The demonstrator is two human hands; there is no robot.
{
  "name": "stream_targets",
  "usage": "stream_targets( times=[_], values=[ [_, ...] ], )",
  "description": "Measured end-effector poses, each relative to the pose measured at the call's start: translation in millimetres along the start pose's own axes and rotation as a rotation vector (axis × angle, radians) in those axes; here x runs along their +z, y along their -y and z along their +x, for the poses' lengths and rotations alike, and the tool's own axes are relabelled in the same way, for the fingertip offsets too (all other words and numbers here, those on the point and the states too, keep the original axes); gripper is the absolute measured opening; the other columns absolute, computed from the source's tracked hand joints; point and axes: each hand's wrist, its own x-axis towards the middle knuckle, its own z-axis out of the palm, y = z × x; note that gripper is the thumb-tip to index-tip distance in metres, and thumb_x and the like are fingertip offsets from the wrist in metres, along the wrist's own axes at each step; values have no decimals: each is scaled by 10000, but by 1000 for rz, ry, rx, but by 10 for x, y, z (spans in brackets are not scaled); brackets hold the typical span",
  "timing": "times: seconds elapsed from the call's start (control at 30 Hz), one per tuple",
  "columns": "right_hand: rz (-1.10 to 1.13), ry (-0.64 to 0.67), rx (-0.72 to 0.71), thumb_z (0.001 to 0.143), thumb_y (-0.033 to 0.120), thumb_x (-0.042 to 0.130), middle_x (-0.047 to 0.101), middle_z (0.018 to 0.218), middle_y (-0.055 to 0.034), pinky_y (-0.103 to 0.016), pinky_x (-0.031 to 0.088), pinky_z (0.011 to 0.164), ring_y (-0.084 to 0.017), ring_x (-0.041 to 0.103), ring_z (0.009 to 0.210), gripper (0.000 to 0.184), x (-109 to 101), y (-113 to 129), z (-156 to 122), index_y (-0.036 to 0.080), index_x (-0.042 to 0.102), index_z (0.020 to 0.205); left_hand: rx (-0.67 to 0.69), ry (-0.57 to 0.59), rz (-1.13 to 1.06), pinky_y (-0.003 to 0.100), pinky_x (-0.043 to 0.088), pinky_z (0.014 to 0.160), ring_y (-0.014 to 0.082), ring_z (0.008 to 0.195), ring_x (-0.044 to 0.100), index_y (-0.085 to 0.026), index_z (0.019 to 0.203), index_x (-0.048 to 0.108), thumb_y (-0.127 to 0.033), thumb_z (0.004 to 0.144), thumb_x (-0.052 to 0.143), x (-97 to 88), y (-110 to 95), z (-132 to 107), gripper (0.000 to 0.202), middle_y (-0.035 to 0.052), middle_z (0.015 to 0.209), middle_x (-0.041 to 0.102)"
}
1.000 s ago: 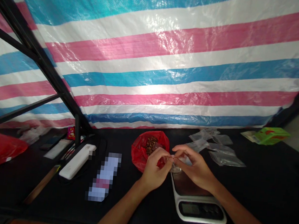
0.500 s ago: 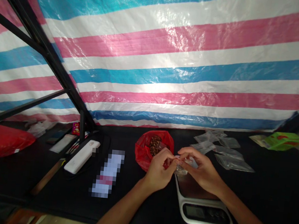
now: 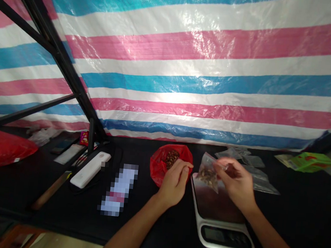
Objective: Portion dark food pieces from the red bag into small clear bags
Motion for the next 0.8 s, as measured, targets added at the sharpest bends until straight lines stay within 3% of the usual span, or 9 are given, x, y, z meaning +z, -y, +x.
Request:
stream_targets(
  times=[0.1, 0.2, 0.27, 0.33, 0.43, 0.53, 0.7, 0.8],
  values=[
    [-8, -138, 95, 817, 542, 842, 747, 945, -50, -320, 630, 639, -215, 730, 733, 352, -101, -111, 127, 239, 723, 952, 72, 79, 158, 375, 507, 989, 217, 1083, 650, -230, 1161, 680, -322, 1113, 382, -98, 8, 24, 316, 82, 1114, 689],
    [-83, -123, 151, 832, 585, 804, 796, 965, -79, -395, 653, 764, -276, 780, 837, 411, -173, -278, 195, 217, 748, 1006, 68, 98, 214, 367, 518, 978, 211, 1071, 657, -238, 1163, 670, -294, 1113, 374, -139, 39, 39, 305, 73, 1109, 686],
    [-167, -51, 100, 854, 602, 766, 822, 1029, -102, -457, 645, 869, -314, 788, 942, 434, -190, -385, 202, 212, 770, 1045, 67, 139, 259, 358, 523, 961, 208, 1058, 658, -240, 1137, 676, -285, 1108, 388, -141, 57, 40, 293, 66, 1093, 679],
    [-281, 61, 8, 891, 596, 720, 819, 1156, -113, -530, 585, 1026, -342, 761, 1103, 431, -191, -473, 193, 226, 791, 1099, 71, 189, 316, 357, 527, 951, 211, 1060, 654, -243, 1129, 681, -288, 1103, 407, -138, 68, 36, 279, 63, 1091, 674],
    [-467, 209, -64, 966, 563, 623, 785, 1291, -90, -658, 344, 1232, -367, 680, 1289, 397, -180, -562, 188, 278, 801, 1177, 84, 240, 400, 375, 525, 966, 224, 1080, 643, -241, 1125, 682, -302, 1106, 400, -131, 76, 36, 289, 66, 1091, 675],
    [-547, 324, -62, 1025, 550, 530, 776, 1312, -55, -719, 178, 1269, -371, 642, 1342, 394, -133, -595, 241, 328, 789, 1223, 108, 272, 472, 403, 517, 996, 234, 1070, 637, -228, 1078, 683, -294, 1108, 387, -118, 87, 41, 304, 69, 1063, 678],
    [-602, 486, -106, 1062, 512, 454, 735, 1390, -30, -742, 172, 1244, -356, 532, 1457, 403, -37, -513, 480, 364, 751, 1291, 122, 262, 571, 426, 525, 979, 244, 1024, 640, -219, 1030, 687, -279, 1098, 410, -95, 139, 35, 291, 75, 1032, 667],
    [-703, 434, -214, 962, 309, 527, 710, 1432, -44, -733, 178, 1231, -354, 516, 1469, 393, -217, -423, 619, 339, 745, 1288, 92, 238, 584, 417, 537, 950, 246, 1044, 643, -225, 1067, 691, -281, 1099, 405, -104, 166, 36, 293, 81, 1070, 662]
  ],
)
